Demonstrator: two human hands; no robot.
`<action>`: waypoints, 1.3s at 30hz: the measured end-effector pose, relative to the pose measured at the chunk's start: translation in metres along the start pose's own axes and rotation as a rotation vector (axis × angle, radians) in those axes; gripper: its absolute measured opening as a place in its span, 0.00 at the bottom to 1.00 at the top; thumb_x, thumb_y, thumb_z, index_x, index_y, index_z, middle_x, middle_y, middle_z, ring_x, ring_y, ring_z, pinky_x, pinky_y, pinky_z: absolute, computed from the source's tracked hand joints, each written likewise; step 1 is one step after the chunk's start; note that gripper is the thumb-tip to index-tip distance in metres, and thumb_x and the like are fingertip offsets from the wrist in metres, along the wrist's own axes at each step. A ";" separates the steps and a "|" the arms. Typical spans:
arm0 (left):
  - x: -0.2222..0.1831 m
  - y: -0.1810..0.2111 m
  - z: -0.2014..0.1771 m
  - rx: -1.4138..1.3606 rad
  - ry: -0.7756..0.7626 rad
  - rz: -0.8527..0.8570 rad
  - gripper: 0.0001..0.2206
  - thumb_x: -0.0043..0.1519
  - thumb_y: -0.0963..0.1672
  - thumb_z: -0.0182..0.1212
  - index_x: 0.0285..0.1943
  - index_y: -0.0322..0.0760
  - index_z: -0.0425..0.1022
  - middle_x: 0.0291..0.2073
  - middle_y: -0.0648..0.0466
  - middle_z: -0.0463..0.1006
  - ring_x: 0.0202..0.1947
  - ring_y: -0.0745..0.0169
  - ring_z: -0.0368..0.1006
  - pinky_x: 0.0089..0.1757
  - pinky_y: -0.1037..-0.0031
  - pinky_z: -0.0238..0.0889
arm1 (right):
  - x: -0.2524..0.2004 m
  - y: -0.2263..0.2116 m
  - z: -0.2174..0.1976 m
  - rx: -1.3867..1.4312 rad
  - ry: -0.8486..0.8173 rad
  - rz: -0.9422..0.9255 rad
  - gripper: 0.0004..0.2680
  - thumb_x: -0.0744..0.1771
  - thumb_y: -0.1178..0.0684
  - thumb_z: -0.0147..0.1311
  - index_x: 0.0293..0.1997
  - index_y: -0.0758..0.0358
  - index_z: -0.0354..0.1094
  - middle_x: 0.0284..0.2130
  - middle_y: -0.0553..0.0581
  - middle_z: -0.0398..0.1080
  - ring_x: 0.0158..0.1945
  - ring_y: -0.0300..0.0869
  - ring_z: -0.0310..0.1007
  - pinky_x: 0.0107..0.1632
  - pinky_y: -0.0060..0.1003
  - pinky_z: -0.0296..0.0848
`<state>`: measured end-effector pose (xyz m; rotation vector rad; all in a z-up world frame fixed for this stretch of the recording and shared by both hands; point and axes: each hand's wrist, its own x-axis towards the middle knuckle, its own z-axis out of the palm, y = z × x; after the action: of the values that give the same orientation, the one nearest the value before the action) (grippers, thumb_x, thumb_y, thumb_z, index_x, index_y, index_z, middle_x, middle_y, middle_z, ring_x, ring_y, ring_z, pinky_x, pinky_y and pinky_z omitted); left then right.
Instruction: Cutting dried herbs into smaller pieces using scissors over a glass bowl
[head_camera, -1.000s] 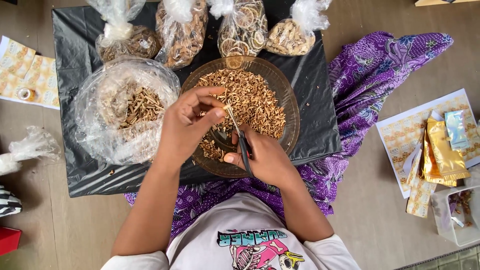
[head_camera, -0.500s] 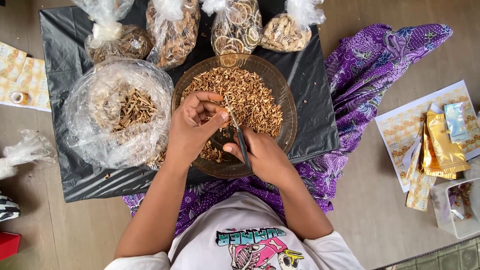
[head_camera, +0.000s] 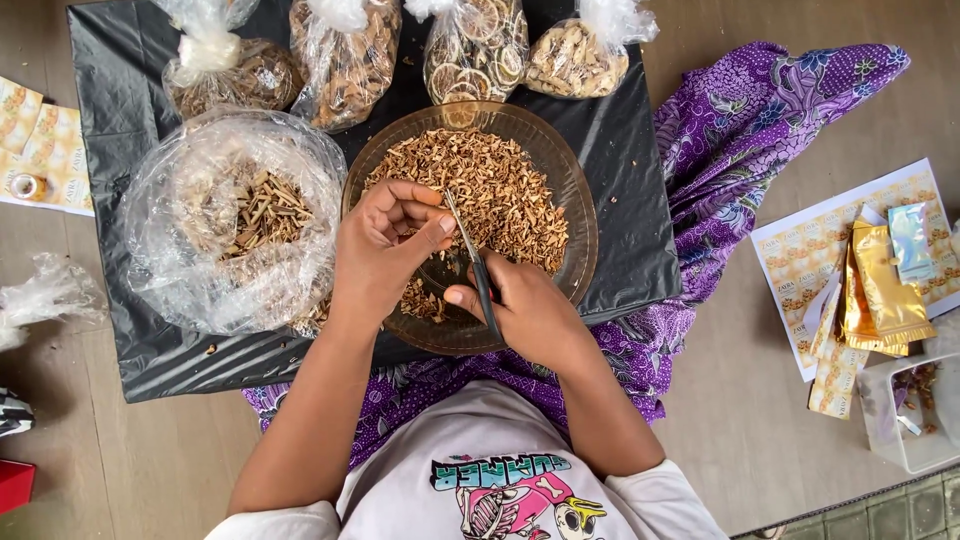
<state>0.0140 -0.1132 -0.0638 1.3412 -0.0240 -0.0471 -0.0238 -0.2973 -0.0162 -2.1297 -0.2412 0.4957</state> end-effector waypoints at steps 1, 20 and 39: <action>0.001 0.000 0.000 0.000 0.000 0.001 0.11 0.61 0.37 0.68 0.49 0.24 0.73 0.33 0.38 0.81 0.35 0.61 0.80 0.40 0.72 0.82 | 0.001 0.002 0.000 0.000 0.000 0.000 0.13 0.68 0.43 0.55 0.33 0.64 0.66 0.17 0.62 0.68 0.25 0.55 0.72 0.37 0.45 0.71; -0.004 0.016 0.012 0.190 0.049 0.023 0.05 0.65 0.37 0.62 0.46 0.23 0.78 0.33 0.41 0.78 0.36 0.61 0.78 0.40 0.72 0.81 | 0.004 0.007 0.000 0.230 -0.078 0.036 0.11 0.69 0.47 0.52 0.36 0.66 0.66 0.16 0.58 0.66 0.21 0.45 0.69 0.34 0.37 0.68; -0.003 0.009 0.009 0.133 0.028 0.041 0.05 0.65 0.38 0.64 0.44 0.23 0.78 0.31 0.40 0.79 0.36 0.59 0.80 0.41 0.69 0.80 | 0.004 0.009 -0.002 0.221 -0.064 0.010 0.10 0.68 0.48 0.55 0.35 0.66 0.67 0.15 0.59 0.67 0.21 0.44 0.70 0.34 0.35 0.67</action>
<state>0.0108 -0.1195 -0.0534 1.4741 -0.0309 0.0080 -0.0198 -0.3026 -0.0238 -1.9025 -0.2021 0.5696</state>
